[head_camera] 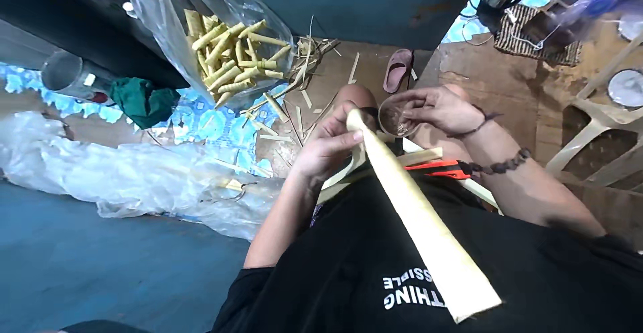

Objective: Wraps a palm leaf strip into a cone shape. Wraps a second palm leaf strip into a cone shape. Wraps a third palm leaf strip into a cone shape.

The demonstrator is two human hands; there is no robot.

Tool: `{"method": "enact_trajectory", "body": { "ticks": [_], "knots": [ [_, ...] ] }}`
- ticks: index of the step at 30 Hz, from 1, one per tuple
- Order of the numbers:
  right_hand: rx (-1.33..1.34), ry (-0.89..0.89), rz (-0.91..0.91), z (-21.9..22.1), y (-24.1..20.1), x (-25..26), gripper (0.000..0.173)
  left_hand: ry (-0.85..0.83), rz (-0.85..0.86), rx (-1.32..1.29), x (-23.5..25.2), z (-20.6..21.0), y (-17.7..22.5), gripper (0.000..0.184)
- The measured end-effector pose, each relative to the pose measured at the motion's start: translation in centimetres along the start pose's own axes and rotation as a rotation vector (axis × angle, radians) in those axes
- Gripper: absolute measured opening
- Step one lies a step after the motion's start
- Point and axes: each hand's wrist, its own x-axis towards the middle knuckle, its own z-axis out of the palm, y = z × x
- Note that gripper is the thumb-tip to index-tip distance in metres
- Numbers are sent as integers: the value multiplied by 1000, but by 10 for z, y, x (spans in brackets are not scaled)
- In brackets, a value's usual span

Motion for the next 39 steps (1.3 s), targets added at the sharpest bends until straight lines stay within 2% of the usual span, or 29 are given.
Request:
{"method": "enact_trajectory", "body": {
  "ticks": [5,10,12,14,16,22,31,37,39],
  "knots": [
    [84,-35,-376,31,-29,-59,22,-84,-65,-15,8,15,-5,16],
    [222,14,-515,54,-55,-72,10,-108,-52,-16,7,23,-5,17],
    [172,52,-617,62,-58,-69,10,-118,-41,-10,6,26,-4,17],
    [4,133,-673,66,-56,-70,11,-132,-36,7,6,29,-3,18],
    [-114,198,-676,69,-53,-70,9,-157,-35,17,5,31,-2,18],
    [-121,221,-671,70,-53,-72,8,-199,-46,79,5,36,2,18],
    [-338,262,-680,72,-60,-76,4,-242,-67,196,6,41,5,18],
    [-362,264,-713,77,-49,-76,4,-201,-87,258,0,45,1,16],
    [-345,221,-693,69,-37,-87,9,-141,-69,335,-1,42,2,14]
  ]
}}
